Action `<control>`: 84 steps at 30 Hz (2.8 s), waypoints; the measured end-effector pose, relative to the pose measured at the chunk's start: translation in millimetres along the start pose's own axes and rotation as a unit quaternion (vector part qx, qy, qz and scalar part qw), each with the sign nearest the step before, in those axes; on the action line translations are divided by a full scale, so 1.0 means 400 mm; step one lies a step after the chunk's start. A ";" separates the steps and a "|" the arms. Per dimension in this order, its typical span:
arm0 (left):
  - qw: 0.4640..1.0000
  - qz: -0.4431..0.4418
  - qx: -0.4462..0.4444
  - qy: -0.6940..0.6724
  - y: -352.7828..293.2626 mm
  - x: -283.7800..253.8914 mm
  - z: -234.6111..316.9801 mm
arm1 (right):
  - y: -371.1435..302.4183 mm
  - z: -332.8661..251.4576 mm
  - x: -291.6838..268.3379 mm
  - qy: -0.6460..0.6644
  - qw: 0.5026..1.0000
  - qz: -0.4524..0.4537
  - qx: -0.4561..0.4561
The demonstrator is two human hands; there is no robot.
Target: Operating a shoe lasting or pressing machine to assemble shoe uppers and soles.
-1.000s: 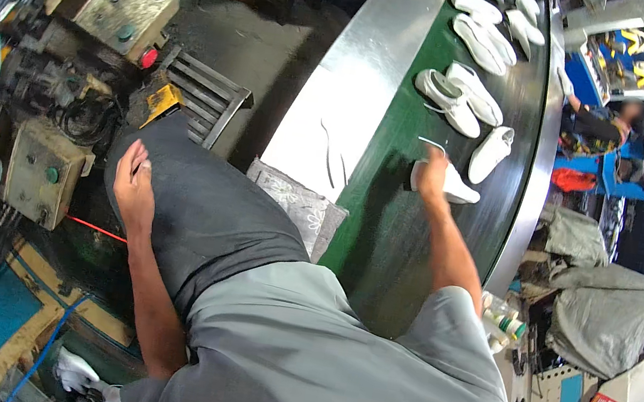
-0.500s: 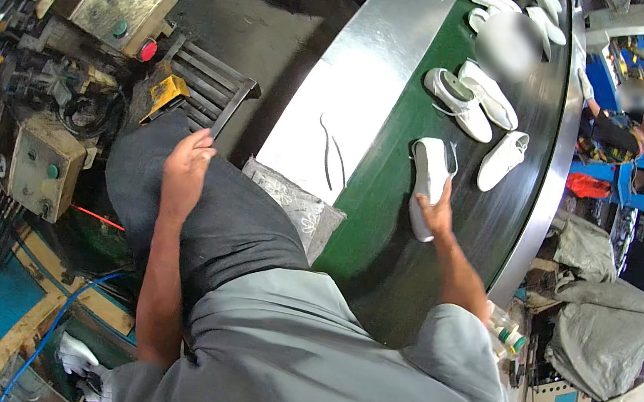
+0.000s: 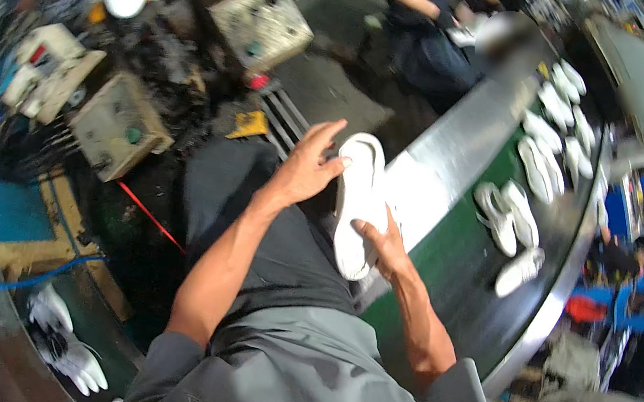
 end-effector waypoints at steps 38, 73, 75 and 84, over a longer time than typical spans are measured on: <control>0.952 0.136 -0.117 0.248 -0.219 -0.400 -0.162 | -0.030 -0.193 0.439 -0.544 0.776 -0.102 -0.302; 0.888 0.278 -0.062 -0.362 0.183 -0.992 0.027 | 0.188 -0.700 0.563 -0.518 0.721 0.031 -0.459; 0.904 0.242 -0.014 -0.353 0.115 -0.986 0.081 | 0.233 -0.786 0.636 -0.519 0.710 0.036 -0.475; 0.838 0.354 -0.037 -0.414 -0.513 -0.824 0.138 | 0.461 -0.854 0.908 -0.481 0.723 0.021 -0.495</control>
Point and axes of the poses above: each hand's wrist, its own y-axis towards the middle knuckle, its own x-axis out of the palm, z = x × y, the point moved 6 cm from there along y, towards the middle knuckle, and after that the axes turned 11 degrees about -y, right-handed, at the moved point
